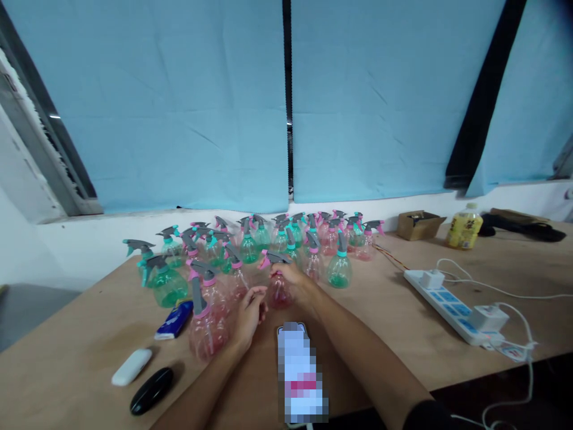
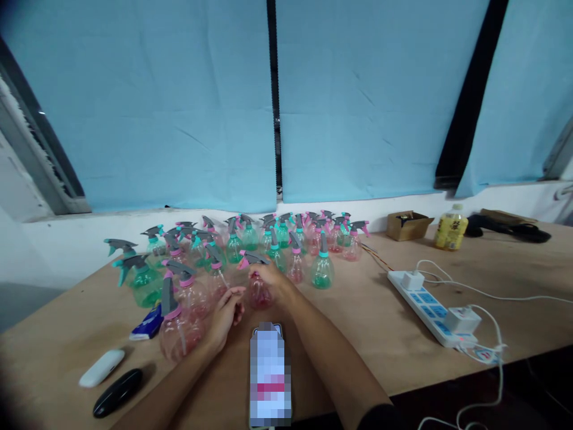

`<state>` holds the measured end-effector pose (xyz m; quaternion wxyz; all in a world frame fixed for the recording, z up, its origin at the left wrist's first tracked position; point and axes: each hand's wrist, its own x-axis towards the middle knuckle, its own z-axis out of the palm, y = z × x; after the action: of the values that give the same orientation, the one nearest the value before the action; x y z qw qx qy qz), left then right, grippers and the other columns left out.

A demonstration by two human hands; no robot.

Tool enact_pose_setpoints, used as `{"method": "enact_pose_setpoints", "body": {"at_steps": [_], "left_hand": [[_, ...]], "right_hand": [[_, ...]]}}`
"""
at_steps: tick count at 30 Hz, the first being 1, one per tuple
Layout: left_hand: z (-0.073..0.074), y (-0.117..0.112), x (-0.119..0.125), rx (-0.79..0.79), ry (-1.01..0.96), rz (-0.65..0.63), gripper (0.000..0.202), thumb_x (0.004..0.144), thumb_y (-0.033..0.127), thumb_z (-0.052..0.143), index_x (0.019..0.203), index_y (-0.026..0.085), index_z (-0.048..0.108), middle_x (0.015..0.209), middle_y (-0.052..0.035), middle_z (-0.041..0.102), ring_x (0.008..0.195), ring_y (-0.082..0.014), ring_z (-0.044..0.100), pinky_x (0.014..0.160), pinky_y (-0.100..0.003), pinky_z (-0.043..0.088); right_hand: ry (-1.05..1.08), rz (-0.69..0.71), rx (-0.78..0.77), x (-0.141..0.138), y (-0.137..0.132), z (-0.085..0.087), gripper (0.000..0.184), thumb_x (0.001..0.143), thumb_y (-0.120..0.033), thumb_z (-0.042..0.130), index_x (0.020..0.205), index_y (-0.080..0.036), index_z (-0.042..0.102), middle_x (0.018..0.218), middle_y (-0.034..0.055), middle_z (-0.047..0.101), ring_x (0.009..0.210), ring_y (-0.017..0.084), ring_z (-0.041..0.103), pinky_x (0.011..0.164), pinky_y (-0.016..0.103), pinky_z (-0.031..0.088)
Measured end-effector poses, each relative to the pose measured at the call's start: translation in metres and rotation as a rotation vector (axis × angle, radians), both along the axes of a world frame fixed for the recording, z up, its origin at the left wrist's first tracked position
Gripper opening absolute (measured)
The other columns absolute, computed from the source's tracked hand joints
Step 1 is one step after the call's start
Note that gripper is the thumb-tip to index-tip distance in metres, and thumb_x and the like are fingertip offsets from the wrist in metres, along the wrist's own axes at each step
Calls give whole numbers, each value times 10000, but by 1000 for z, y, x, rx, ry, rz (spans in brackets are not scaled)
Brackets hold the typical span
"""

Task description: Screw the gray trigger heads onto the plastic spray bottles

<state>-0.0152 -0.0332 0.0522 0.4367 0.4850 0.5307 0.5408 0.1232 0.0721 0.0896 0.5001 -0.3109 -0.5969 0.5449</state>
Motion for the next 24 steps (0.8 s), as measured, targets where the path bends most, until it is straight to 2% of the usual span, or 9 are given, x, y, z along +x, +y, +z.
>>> {"method": "enact_pose_setpoints", "body": {"at_steps": [2,6,10,16,20,24], "left_hand": [[1,-1,1,1,0,1,369,773,507,551,982,207,603,541,72,528,401,-82,447,410,-176,266],[1,-1,1,1,1,2,361,761,497,562,971,205,600,544,70,525,408,-85,449,412,-178,267],[0,0,0,-1,9,-41,378,761,519,557,955,199,607,553,62,527,406,-90,455,400,-180,257],[-3,0,2,0,11,-169,379,817,537,512,961,195,591,572,48,558,400,-82,457,383,-166,239],[-4,1,0,0,21,-174,364,802,515,540,970,196,588,606,40,584,416,-81,477,388,-162,259],[-5,3,0,-22,30,-153,323,784,504,550,908,206,548,601,42,589,411,-86,483,388,-164,264]], "right_hand": [[6,-17,15,0,-2,2,98,564,-219,585,625,-189,655,555,-28,579,550,112,505,544,232,395],[48,60,77,-1,-4,6,95,575,-222,562,599,-187,647,624,-6,631,569,120,539,551,237,413],[47,81,96,-3,0,3,99,581,-221,548,594,-181,639,628,1,637,566,124,554,528,229,414],[1,-142,72,-12,-1,-13,199,671,-258,595,839,-198,682,605,-24,582,544,120,517,511,226,404],[72,-250,260,-15,-11,-17,232,737,-309,609,938,-206,664,708,-20,578,624,122,497,602,239,422],[28,-316,348,-11,-20,-14,297,762,-235,521,1045,-217,612,852,-1,600,721,140,520,695,250,435]]}}
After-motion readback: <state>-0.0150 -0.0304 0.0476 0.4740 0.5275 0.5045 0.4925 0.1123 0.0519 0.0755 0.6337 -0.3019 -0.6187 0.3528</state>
